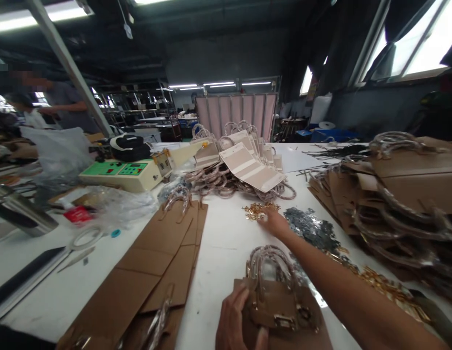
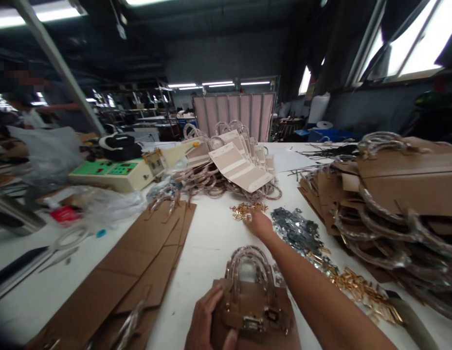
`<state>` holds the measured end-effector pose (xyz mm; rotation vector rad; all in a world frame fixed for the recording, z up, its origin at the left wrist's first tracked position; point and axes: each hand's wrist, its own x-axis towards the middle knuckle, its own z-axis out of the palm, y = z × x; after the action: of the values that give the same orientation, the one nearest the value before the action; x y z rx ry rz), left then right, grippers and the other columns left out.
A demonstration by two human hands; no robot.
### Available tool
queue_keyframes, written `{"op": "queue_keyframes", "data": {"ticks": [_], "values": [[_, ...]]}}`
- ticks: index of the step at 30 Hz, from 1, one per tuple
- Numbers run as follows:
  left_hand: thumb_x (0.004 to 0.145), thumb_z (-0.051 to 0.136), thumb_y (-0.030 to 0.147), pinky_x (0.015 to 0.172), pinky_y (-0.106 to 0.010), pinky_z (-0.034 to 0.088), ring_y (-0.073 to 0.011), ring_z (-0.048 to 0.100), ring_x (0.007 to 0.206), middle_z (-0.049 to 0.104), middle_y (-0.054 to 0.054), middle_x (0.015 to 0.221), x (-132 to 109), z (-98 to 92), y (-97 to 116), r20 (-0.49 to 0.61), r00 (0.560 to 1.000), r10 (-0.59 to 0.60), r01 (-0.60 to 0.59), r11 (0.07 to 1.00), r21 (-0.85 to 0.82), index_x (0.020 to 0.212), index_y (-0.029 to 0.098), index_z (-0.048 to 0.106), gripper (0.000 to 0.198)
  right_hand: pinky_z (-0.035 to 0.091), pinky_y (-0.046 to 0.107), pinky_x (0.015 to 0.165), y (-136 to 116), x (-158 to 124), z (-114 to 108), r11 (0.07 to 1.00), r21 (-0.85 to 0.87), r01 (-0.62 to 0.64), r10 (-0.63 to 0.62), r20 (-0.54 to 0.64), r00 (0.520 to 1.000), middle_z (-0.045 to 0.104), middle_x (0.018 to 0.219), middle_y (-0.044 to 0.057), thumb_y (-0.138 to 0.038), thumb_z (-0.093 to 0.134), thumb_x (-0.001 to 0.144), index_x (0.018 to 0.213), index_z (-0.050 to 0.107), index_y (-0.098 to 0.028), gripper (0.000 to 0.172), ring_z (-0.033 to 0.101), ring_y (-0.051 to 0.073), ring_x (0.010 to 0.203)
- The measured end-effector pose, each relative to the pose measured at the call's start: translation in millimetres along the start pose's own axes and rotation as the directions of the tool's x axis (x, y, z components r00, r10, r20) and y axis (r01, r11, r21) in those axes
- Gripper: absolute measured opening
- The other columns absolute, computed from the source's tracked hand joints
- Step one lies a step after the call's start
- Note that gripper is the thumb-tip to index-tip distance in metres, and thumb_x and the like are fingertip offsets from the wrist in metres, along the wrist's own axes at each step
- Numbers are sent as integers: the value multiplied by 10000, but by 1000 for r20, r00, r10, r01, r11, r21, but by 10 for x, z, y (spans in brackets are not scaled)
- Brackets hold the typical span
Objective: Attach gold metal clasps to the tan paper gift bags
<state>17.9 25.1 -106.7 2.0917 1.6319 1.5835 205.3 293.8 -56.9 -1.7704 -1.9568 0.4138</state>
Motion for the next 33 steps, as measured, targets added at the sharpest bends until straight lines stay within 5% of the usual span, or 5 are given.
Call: {"op": "queue_keyframes", "data": {"ticks": [7, 12, 19, 26, 33], "values": [[855, 574, 249, 989, -487, 575, -322, 607, 1257, 605, -171, 1351, -7, -19, 36, -55, 997, -49, 48, 999, -23, 1326, 195, 584, 474, 506, 337, 832, -38, -44, -76, 998, 31, 60, -60, -15, 998, 748, 1051, 87, -270, 686, 866, 1024, 765, -209, 187, 685, 239, 932], [908, 618, 327, 1044, -498, 529, -316, 604, 1251, 627, -148, 1335, 106, -262, 217, -51, 972, -228, 211, 952, -223, 1300, 217, 617, 407, 554, 313, 856, -411, -902, -678, 943, 173, 283, -275, -72, 959, 721, 1146, 58, -263, 639, 935, 1159, 740, -243, 247, 699, 177, 880], [933, 656, 492, 854, -311, 570, -230, 712, 992, 752, -120, 1158, 400, -728, 723, 497, 741, -452, 671, 512, -536, 1239, 177, 690, 440, 563, 288, 930, -874, -2540, -1017, 734, 402, 548, -597, -6, 802, 702, 1226, 52, -204, 568, 1031, 1348, 655, -341, 356, 686, 184, 1095], [844, 773, 439, 667, -219, 526, -136, 650, 703, 767, -46, 831, 156, -864, 922, 620, 598, -507, 801, 354, -482, 1014, 159, 782, 328, 581, 297, 849, -829, -3138, -762, 757, 470, 453, -431, -162, 888, 715, 1062, 56, -182, 658, 967, 1120, 709, -265, 182, 696, 204, 1000], [864, 754, 341, 808, -267, 568, -178, 697, 873, 745, -63, 936, 51, -1000, 1030, 505, 771, -389, 635, 534, -558, 926, 156, 746, 195, 551, 288, 728, -822, -3377, -757, 756, 609, 241, -192, -146, 970, 700, 923, 35, -334, 752, 916, 930, 718, -240, 101, 665, 190, 826]]}}
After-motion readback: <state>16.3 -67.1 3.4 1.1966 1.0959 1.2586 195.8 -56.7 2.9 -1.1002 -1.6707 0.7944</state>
